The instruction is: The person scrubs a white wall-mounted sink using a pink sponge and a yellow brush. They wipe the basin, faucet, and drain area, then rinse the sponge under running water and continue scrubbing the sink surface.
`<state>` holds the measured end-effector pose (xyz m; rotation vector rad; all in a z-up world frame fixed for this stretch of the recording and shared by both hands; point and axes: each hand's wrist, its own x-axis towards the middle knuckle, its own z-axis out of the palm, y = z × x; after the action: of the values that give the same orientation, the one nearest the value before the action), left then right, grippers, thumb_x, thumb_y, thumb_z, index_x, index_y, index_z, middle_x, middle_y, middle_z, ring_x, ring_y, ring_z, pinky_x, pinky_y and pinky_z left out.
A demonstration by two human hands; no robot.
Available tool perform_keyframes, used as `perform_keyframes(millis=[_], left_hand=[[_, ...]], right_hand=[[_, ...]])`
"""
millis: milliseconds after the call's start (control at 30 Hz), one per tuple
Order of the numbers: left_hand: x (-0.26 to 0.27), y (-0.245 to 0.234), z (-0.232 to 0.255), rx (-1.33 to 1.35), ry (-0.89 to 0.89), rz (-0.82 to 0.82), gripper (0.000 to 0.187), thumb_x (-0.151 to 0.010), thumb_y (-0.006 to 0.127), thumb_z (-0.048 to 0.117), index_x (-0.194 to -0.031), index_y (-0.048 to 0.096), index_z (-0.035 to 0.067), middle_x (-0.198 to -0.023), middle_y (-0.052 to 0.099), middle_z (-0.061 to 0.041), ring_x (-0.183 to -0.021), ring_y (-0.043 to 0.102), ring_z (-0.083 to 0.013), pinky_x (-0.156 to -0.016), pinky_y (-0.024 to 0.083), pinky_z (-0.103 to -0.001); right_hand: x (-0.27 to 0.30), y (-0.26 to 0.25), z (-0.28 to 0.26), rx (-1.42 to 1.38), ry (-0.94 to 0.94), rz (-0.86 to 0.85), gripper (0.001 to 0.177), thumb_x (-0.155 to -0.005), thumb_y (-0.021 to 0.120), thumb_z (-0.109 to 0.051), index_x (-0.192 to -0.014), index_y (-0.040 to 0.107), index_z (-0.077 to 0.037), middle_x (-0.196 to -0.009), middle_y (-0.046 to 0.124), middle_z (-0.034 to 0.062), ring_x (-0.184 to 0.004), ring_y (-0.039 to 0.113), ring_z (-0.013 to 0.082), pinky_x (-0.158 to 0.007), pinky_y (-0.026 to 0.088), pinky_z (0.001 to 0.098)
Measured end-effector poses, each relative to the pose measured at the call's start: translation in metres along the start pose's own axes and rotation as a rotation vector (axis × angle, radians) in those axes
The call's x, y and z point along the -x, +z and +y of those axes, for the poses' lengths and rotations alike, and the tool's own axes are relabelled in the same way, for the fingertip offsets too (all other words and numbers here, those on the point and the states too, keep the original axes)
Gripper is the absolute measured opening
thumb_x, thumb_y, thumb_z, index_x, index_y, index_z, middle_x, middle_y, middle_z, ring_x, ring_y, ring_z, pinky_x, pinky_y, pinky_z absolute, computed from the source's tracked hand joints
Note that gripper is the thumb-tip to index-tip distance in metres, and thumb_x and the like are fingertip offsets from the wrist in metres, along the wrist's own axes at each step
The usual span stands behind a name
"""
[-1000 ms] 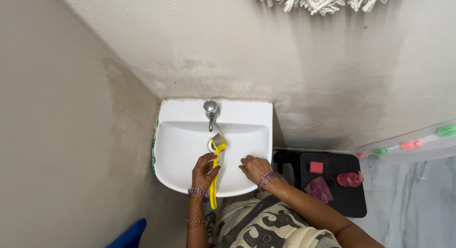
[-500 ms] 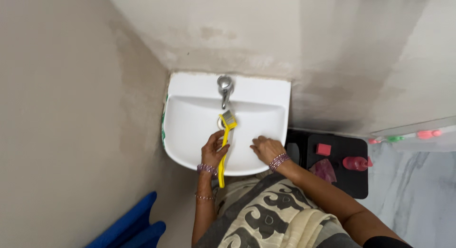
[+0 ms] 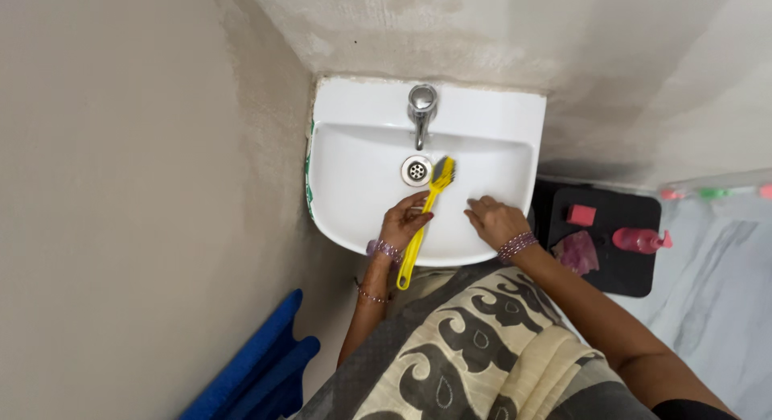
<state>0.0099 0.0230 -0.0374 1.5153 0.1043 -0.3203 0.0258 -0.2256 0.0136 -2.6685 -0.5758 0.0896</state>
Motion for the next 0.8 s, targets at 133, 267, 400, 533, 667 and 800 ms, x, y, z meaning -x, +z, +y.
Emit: perform_keyframes(millis=[133,267,400,533,667,800], left_hand=[[-0.022,-0.001,0.017,0.090,-0.041,-0.147,0.054,-0.091,0.071,-0.003,-0.142,0.057,0.005,-0.118,0.063,-0.007,-0.103,0.071,-0.0197,-0.094,0.060,-0.029],[-0.052,-0.001,0.034,0.200,-0.082,-0.297,0.052,-0.093,0.068,-0.001,-0.143,0.055,0.003,-0.127,0.068,-0.013,-0.112,0.072,-0.0257,-0.099,0.062,-0.033],[-0.067,0.002,0.039,0.303,-0.080,-0.434,0.050,-0.096,0.070,0.003,-0.144,0.055,0.002,-0.126,0.069,-0.016,-0.113,0.073,-0.0284,-0.099,0.061,-0.036],[-0.069,0.011,0.037,0.486,-0.089,-0.470,0.048,-0.097,0.070,0.005,-0.142,0.055,0.001,-0.124,0.070,-0.017,-0.115,0.071,-0.0299,-0.101,0.060,-0.039],[-0.069,0.013,0.038,0.456,-0.086,-0.466,0.049,-0.097,0.070,0.005,-0.143,0.053,0.002,-0.122,0.070,-0.017,-0.114,0.071,-0.0302,-0.099,0.060,-0.041],[-0.068,0.017,0.043,0.459,-0.075,-0.523,0.050,-0.098,0.069,0.007,-0.144,0.050,0.003,-0.123,0.071,-0.018,-0.115,0.070,-0.0307,-0.099,0.060,-0.042]], right_hand=[[0.000,0.000,0.001,-0.043,0.013,0.077,0.028,-0.096,0.066,-0.027,-0.111,0.074,-0.006,-0.093,0.073,0.0136,-0.073,0.070,0.0314,-0.065,0.058,0.0421],[-0.002,-0.001,0.002,-0.085,0.069,0.054,0.027,-0.098,0.065,-0.027,-0.113,0.073,-0.006,-0.092,0.071,0.0128,-0.073,0.070,0.0312,-0.066,0.058,0.0425],[-0.004,-0.005,-0.001,-0.133,0.063,0.120,0.027,-0.099,0.065,-0.026,-0.115,0.073,-0.006,-0.092,0.069,0.0134,-0.076,0.069,0.0319,-0.067,0.057,0.0429],[-0.004,-0.007,-0.003,-0.166,0.092,0.167,0.027,-0.101,0.065,-0.026,-0.118,0.072,-0.006,-0.094,0.069,0.0136,-0.078,0.069,0.0323,-0.068,0.056,0.0435],[-0.005,0.002,0.004,-0.195,0.130,0.155,0.031,-0.101,0.064,-0.027,-0.120,0.071,-0.004,-0.099,0.071,0.0144,-0.081,0.071,0.0312,-0.070,0.057,0.0420],[-0.021,0.008,0.005,-0.851,0.447,0.109,0.043,-0.104,0.053,-0.028,-0.137,0.058,-0.001,-0.112,0.074,0.0127,-0.089,0.074,0.0231,-0.077,0.060,0.0370]])
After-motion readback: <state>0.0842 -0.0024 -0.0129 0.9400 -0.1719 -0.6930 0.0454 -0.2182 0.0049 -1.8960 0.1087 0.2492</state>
